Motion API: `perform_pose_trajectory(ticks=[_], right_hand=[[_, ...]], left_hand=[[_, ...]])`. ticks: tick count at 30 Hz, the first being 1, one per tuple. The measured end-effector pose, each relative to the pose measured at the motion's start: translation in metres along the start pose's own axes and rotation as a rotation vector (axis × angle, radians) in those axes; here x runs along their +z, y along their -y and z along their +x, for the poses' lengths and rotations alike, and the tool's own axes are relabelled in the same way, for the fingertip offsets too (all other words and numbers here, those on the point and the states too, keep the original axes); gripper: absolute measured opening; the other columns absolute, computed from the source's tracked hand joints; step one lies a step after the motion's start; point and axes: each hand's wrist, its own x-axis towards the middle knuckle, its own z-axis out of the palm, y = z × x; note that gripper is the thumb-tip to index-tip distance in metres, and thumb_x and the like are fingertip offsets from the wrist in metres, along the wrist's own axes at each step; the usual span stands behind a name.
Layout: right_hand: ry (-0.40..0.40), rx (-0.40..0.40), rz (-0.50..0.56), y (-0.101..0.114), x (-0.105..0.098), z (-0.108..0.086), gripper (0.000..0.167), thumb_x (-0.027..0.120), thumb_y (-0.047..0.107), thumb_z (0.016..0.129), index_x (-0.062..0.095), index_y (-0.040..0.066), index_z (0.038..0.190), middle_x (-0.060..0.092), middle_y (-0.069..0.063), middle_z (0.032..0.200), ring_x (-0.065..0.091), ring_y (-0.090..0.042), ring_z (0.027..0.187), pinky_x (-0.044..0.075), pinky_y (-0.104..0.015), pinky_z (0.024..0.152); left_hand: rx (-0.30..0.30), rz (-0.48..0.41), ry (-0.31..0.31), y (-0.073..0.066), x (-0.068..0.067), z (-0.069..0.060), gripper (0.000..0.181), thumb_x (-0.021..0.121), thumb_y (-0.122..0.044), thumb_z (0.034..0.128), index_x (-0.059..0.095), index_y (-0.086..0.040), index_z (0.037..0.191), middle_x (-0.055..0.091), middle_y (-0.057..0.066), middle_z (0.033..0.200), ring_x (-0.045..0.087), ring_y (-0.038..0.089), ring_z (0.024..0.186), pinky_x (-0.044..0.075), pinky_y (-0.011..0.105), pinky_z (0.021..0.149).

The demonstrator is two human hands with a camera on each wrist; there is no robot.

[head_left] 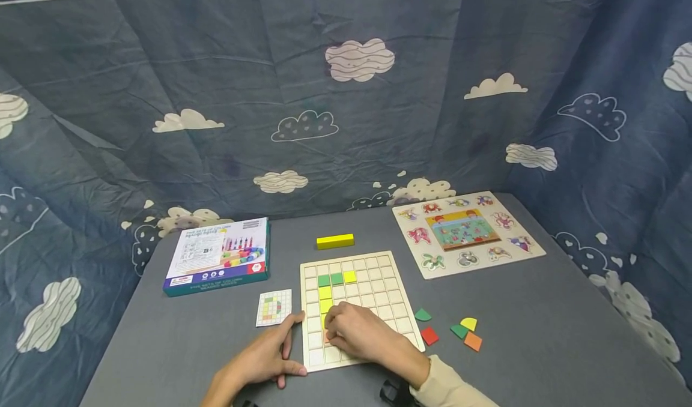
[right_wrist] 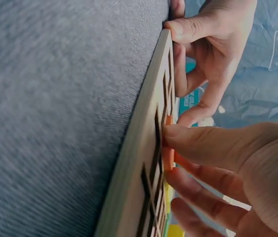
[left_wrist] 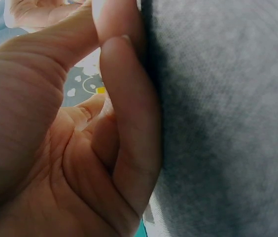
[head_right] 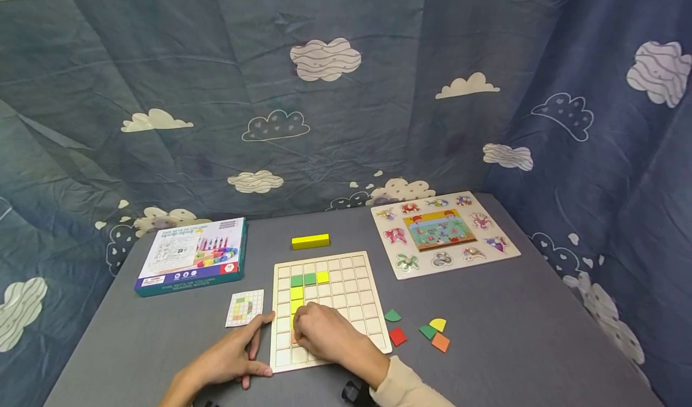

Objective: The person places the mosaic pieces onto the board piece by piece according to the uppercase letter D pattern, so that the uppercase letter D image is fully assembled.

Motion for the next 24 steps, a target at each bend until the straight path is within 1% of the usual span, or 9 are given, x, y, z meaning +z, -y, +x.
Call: perform_pose_trajectory(ticks=[3, 8, 16, 24], right_hand=[[0.009, 0.006, -0.007, -0.0009, -0.0014, -0.0012, 0.007, 0.079, 0.022, 0.088, 0.082, 0.018, 0.085, 0.068, 0.006, 0.097, 0.061, -0.005, 0.09, 0.052, -0.018, 0.071], [0.03, 0.028, 0.037, -0.0035, -0.0045, -0.0033, 0.006, 0.079, 0.024, 0.088, 0.083, 0.019, 0.088, 0.064, 0.009, 0.092, 0.055, -0.003, 0.085, 0.048, -0.017, 0.069], [0.072, -0.029, 0.036, -0.0063, -0.0073, -0.0048, 0.006, 0.078, 0.023, 0.089, 0.083, 0.02, 0.088, 0.066, 0.008, 0.096, 0.057, -0.003, 0.088, 0.049, -0.017, 0.073], [0.077, -0.092, 0.02, -0.0062, -0.0082, -0.0059, 0.005, 0.079, 0.02, 0.088, 0.083, 0.021, 0.09, 0.07, 0.005, 0.1, 0.061, -0.005, 0.09, 0.051, -0.019, 0.077]], left_hand=[[-0.005, -0.002, 0.002, 0.0001, -0.0004, 0.0002, 0.097, 0.087, -0.031, 0.0771, 0.032, -0.005, 0.152, 0.052, 0.0, 0.074, 0.059, 0.008, 0.044, 0.037, 0.022, 0.048], [-0.013, -0.019, 0.008, -0.0002, -0.0008, 0.0002, 0.097, 0.087, -0.031, 0.0767, 0.032, -0.005, 0.152, 0.052, 0.001, 0.075, 0.059, 0.009, 0.044, 0.037, 0.022, 0.048], [-0.008, -0.015, 0.002, 0.0004, -0.0005, 0.001, 0.097, 0.088, -0.03, 0.0757, 0.033, -0.004, 0.151, 0.052, 0.001, 0.073, 0.058, 0.008, 0.043, 0.036, 0.022, 0.047], [0.004, -0.008, 0.0, 0.0016, 0.0002, 0.0015, 0.098, 0.088, -0.03, 0.0751, 0.033, -0.004, 0.151, 0.051, 0.0, 0.073, 0.058, 0.007, 0.043, 0.037, 0.021, 0.048]])
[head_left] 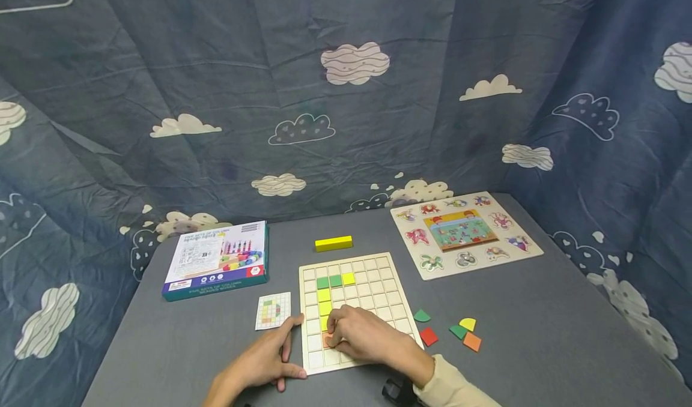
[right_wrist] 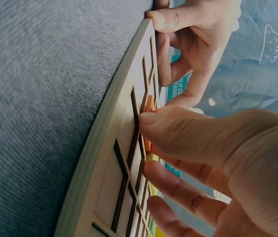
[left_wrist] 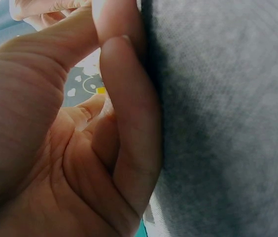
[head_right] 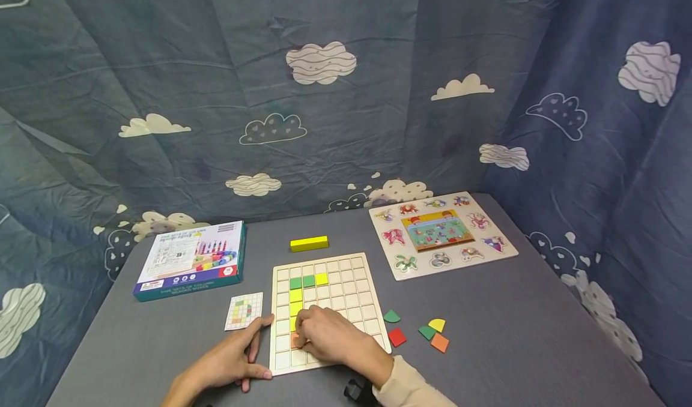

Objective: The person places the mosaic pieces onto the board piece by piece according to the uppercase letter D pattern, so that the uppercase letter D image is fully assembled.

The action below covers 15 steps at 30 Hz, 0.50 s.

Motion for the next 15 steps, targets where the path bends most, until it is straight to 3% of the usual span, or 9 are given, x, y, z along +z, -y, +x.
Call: perform_pose_trajectory(ticks=[6, 15], right_hand=[[0.02, 0.02, 0.01, 0.0005, -0.0004, -0.0015, 0.006, 0.078, 0.02, 0.087, 0.083, 0.022, 0.091, 0.066, 0.005, 0.102, 0.057, -0.004, 0.091, 0.049, -0.018, 0.078], [0.045, 0.132, 0.029, 0.0019, -0.0056, -0.0037, 0.011, 0.079, 0.027, 0.088, 0.082, 0.025, 0.098, 0.06, 0.007, 0.102, 0.048, -0.002, 0.084, 0.041, -0.017, 0.064]], left_hand=[[0.007, 0.0, -0.001, 0.0006, 0.0003, -0.0003, 0.098, 0.088, -0.03, 0.0751, 0.032, -0.004, 0.151, 0.051, 0.0, 0.073, 0.058, 0.007, 0.043, 0.038, 0.022, 0.047], [0.007, 0.002, -0.001, 0.0009, 0.0003, -0.0001, 0.098, 0.088, -0.031, 0.0758, 0.032, -0.004, 0.152, 0.051, 0.0, 0.073, 0.058, 0.007, 0.043, 0.039, 0.022, 0.047]])
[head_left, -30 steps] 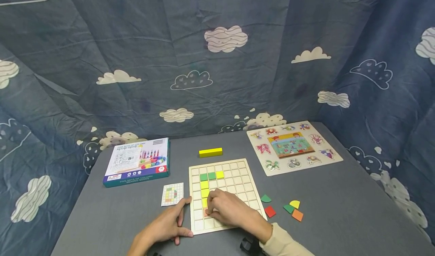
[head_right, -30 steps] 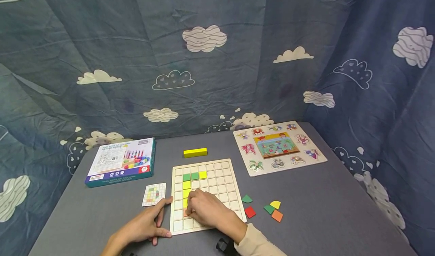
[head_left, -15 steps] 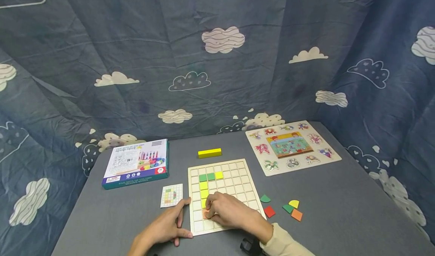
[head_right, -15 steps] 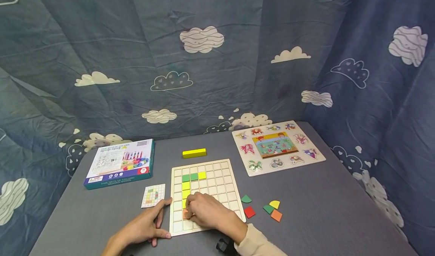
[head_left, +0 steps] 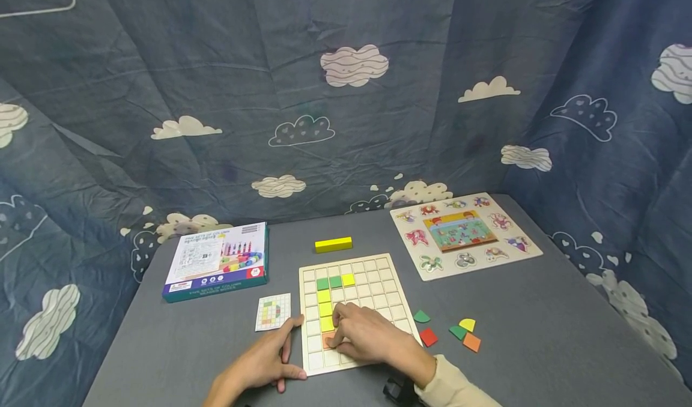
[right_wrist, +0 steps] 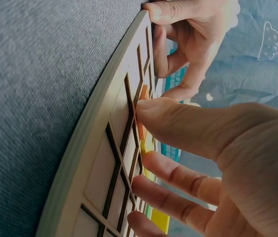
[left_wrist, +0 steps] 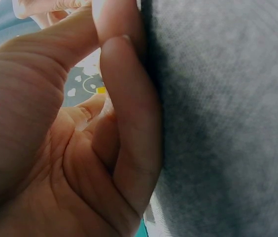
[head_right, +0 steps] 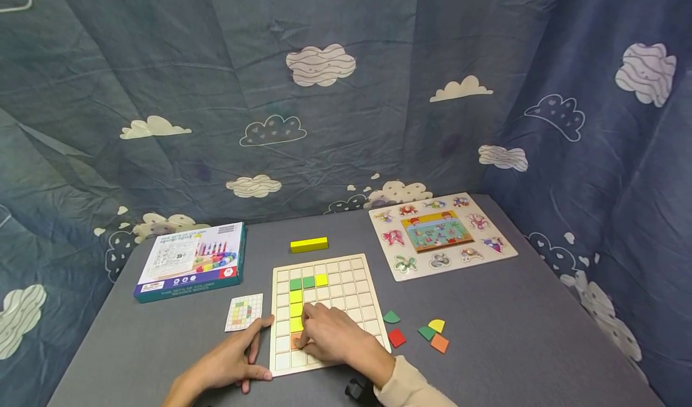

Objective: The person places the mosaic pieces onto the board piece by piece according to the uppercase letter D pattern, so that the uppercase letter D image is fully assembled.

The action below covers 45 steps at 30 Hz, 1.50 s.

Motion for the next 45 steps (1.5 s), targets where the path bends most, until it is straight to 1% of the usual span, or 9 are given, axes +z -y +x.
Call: perform_pose_trajectory(ticks=[4, 9, 16, 22, 27, 32, 39, 42, 45], right_hand=[[0.008, 0.024, 0.031, -0.0016, 0.0, -0.0007, 0.012, 0.078, 0.029, 0.088, 0.081, 0.026, 0.099, 0.06, 0.009, 0.101, 0.047, -0.001, 0.082, 0.039, -0.017, 0.063], [0.013, 0.035, 0.055, -0.0028, -0.0012, -0.0014, 0.013, 0.078, 0.029, 0.088, 0.081, 0.027, 0.101, 0.059, 0.01, 0.099, 0.047, 0.0, 0.081, 0.039, -0.017, 0.062], [0.028, 0.044, 0.073, -0.0058, -0.0021, -0.0011, 0.013, 0.077, 0.026, 0.089, 0.081, 0.026, 0.101, 0.057, 0.009, 0.098, 0.046, -0.001, 0.083, 0.043, -0.018, 0.069], [0.029, 0.04, 0.104, -0.0066, -0.0038, -0.0012, 0.015, 0.078, 0.023, 0.088, 0.081, 0.024, 0.103, 0.059, 0.009, 0.099, 0.048, -0.001, 0.084, 0.044, -0.018, 0.072], [0.026, 0.041, 0.111, -0.0062, -0.0043, -0.0019, 0.015, 0.078, 0.024, 0.088, 0.081, 0.024, 0.103, 0.058, 0.01, 0.097, 0.047, 0.0, 0.082, 0.043, -0.017, 0.071], [0.02, 0.036, 0.116, -0.0067, -0.0039, -0.0017, 0.014, 0.078, 0.025, 0.088, 0.081, 0.023, 0.101, 0.06, 0.01, 0.097, 0.047, 0.0, 0.082, 0.043, -0.017, 0.07], [-0.022, 0.048, 0.076, -0.0069, -0.0011, -0.0008, 0.021, 0.077, 0.025, 0.088, 0.079, 0.021, 0.109, 0.061, 0.009, 0.094, 0.045, 0.0, 0.076, 0.04, -0.017, 0.063], [-0.046, 0.045, 0.04, -0.0055, 0.0017, 0.0001, 0.018, 0.076, 0.029, 0.089, 0.08, 0.024, 0.107, 0.06, 0.01, 0.09, 0.044, 0.0, 0.073, 0.038, -0.017, 0.059], [-0.074, 0.043, 0.012, -0.0043, 0.0045, 0.0009, 0.015, 0.076, 0.03, 0.09, 0.081, 0.025, 0.103, 0.059, 0.01, 0.086, 0.044, 0.0, 0.071, 0.037, -0.016, 0.057]], left_hand=[[0.006, 0.002, 0.0, -0.0009, 0.0001, -0.0011, 0.096, 0.088, -0.03, 0.0764, 0.032, -0.004, 0.151, 0.051, 0.0, 0.073, 0.058, 0.006, 0.042, 0.039, 0.022, 0.048], [0.012, 0.009, -0.003, -0.0012, 0.0, -0.0016, 0.096, 0.087, -0.03, 0.0766, 0.032, -0.004, 0.151, 0.051, -0.001, 0.073, 0.058, 0.005, 0.043, 0.04, 0.021, 0.049], [0.01, 0.005, 0.0, -0.0013, -0.0007, -0.0011, 0.096, 0.087, -0.03, 0.0766, 0.033, -0.005, 0.151, 0.051, 0.0, 0.073, 0.059, 0.005, 0.043, 0.04, 0.021, 0.049], [-0.002, -0.002, 0.003, -0.0011, -0.0011, 0.0004, 0.096, 0.088, -0.03, 0.076, 0.033, -0.006, 0.151, 0.052, 0.0, 0.073, 0.059, 0.006, 0.043, 0.041, 0.022, 0.048], [-0.015, -0.025, 0.005, -0.0009, -0.0007, 0.0002, 0.097, 0.088, -0.029, 0.0753, 0.033, -0.006, 0.151, 0.052, 0.001, 0.073, 0.058, 0.007, 0.042, 0.039, 0.021, 0.046], [-0.013, -0.034, 0.006, -0.0019, -0.0004, -0.0002, 0.098, 0.088, -0.028, 0.075, 0.032, -0.005, 0.151, 0.052, 0.001, 0.073, 0.058, 0.007, 0.042, 0.039, 0.021, 0.045], [-0.008, -0.03, 0.006, -0.002, -0.0014, 0.0007, 0.097, 0.088, -0.029, 0.0757, 0.032, -0.006, 0.151, 0.052, 0.0, 0.073, 0.057, 0.005, 0.042, 0.039, 0.02, 0.045], [-0.005, -0.027, 0.007, -0.0018, -0.0014, 0.0006, 0.097, 0.088, -0.029, 0.0755, 0.032, -0.006, 0.151, 0.052, 0.0, 0.073, 0.057, 0.006, 0.042, 0.039, 0.021, 0.045], [-0.012, -0.031, 0.009, -0.002, -0.0009, 0.0004, 0.098, 0.088, -0.029, 0.075, 0.032, -0.006, 0.152, 0.051, 0.0, 0.073, 0.057, 0.006, 0.042, 0.039, 0.021, 0.046]])
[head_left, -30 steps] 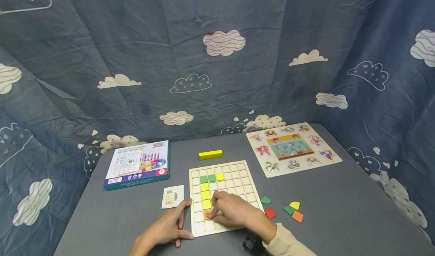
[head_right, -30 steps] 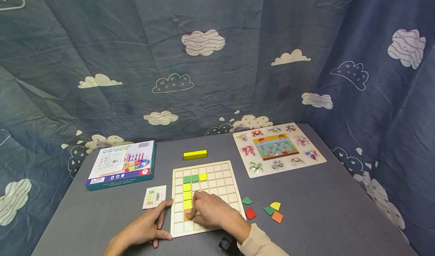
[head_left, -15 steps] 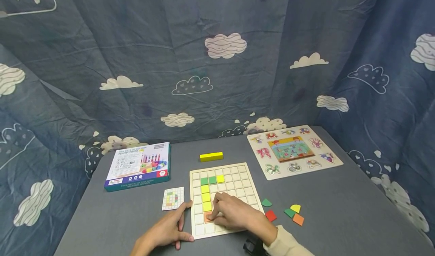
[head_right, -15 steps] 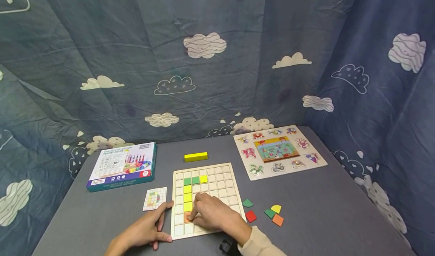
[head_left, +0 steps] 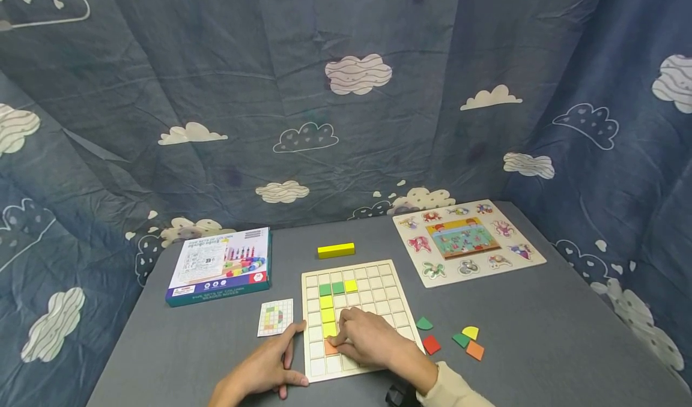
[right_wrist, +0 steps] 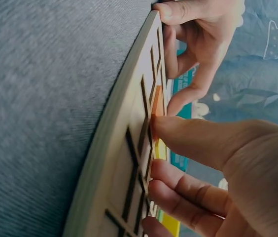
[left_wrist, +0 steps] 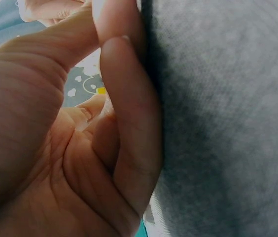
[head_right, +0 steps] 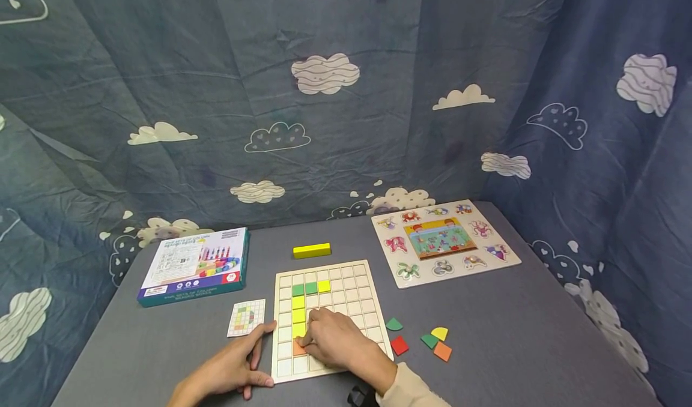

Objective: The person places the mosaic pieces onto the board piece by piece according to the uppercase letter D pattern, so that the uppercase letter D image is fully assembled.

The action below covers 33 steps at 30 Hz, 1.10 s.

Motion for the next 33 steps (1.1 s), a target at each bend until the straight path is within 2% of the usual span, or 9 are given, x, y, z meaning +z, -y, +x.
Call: perform_pose_trajectory(ticks=[5, 12, 26, 33], right_hand=[[-0.062, 0.005, -0.031, 0.0019, 0.0036, 0.0004, 0.011, 0.077, 0.029, 0.089, 0.082, 0.025, 0.099, 0.061, 0.01, 0.085, 0.046, 0.0, 0.069, 0.038, -0.016, 0.055], [-0.13, -0.026, -0.089, 0.0036, 0.008, 0.0015, 0.01, 0.078, 0.025, 0.087, 0.082, 0.022, 0.096, 0.066, 0.008, 0.082, 0.06, -0.002, 0.071, 0.046, -0.017, 0.057], [-0.134, -0.047, -0.103, 0.0053, 0.0067, 0.0025, 0.016, 0.079, 0.03, 0.085, 0.081, 0.021, 0.098, 0.067, 0.008, 0.081, 0.062, -0.004, 0.071, 0.047, -0.019, 0.058], [-0.136, -0.059, -0.163, 0.0061, 0.0077, 0.0028, 0.012, 0.079, 0.029, 0.085, 0.083, 0.022, 0.094, 0.067, 0.009, 0.076, 0.059, -0.001, 0.065, 0.044, -0.019, 0.055]], left_hand=[[-0.008, -0.012, 0.002, 0.0013, 0.0005, 0.0005, 0.098, 0.088, -0.029, 0.0751, 0.032, -0.007, 0.152, 0.051, 0.001, 0.073, 0.057, 0.006, 0.042, 0.039, 0.021, 0.045], [0.006, -0.011, 0.0, 0.004, 0.0016, 0.0013, 0.096, 0.088, -0.029, 0.0757, 0.033, -0.008, 0.151, 0.052, 0.001, 0.074, 0.058, 0.006, 0.042, 0.041, 0.022, 0.047], [-0.001, -0.003, -0.003, 0.0009, -0.0007, 0.0003, 0.097, 0.088, -0.029, 0.0751, 0.033, -0.006, 0.151, 0.051, 0.0, 0.072, 0.057, 0.006, 0.042, 0.038, 0.021, 0.046], [-0.013, 0.006, -0.006, 0.0012, 0.0006, -0.0001, 0.097, 0.089, -0.031, 0.0747, 0.033, -0.006, 0.151, 0.052, 0.0, 0.072, 0.057, 0.007, 0.042, 0.037, 0.021, 0.047]])
